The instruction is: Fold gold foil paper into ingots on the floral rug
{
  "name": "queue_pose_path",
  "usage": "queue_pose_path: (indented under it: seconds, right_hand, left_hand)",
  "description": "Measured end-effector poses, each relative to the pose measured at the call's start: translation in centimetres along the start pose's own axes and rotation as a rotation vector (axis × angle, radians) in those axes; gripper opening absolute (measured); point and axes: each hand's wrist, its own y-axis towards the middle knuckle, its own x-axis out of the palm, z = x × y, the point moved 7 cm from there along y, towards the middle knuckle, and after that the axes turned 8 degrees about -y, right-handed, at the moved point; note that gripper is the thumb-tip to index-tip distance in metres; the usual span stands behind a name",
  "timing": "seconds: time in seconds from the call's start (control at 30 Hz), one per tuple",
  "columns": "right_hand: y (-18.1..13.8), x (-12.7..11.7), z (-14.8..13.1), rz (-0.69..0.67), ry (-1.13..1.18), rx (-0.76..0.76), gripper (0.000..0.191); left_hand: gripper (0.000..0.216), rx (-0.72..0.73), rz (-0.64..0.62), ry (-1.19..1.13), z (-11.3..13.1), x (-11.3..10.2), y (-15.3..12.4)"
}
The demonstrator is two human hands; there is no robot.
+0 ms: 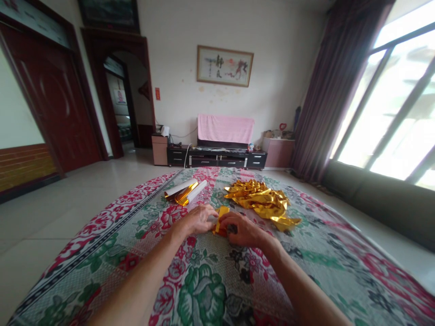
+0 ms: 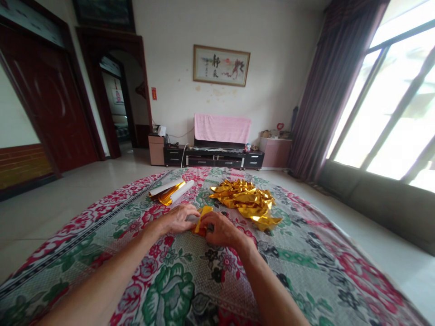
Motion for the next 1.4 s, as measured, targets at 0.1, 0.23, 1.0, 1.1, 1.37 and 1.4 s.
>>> queue_pose_path:
  seconds: [0.1, 0.23, 1.0, 1.1, 1.37, 1.4]
  right_hand:
    - [0.1, -0.2, -0.2, 0.01, -0.005, -0.011, 0.031]
    - [0.0, 0.0, -0.4, 0.03, -0.056, -0.008, 0.027]
    - [0.0, -0.2, -1.6, 0.04, -0.053, -0.071, 0.021]
    - [0.4, -0.1, -1.7, -0.02, -0.029, -0.109, 0.019]
    - [0.0, 0.3, -2.0, -0.005, -0.033, -0.146, 0.02]
    - [-0.2, 0.2, -2.0, 0.015, -0.033, -0.142, 0.02]
  left_hand:
    - [0.036, 0.034, 0.033, -0.014, -0.1, -0.2, 0.0]
    - [0.035, 0.044, 0.064, -0.025, -0.3, -0.5, 0.0]
    - [0.033, -0.032, -0.057, -0.075, -0.4, -0.1, -0.4]
    - [0.034, -0.049, -0.06, -0.11, -0.5, -0.2, -0.6]
    - [0.035, -0.09, -0.071, -0.14, -0.3, -0.5, -0.8]
    - [0.036, -0.093, -0.071, -0.137, -0.3, -0.5, -0.8]
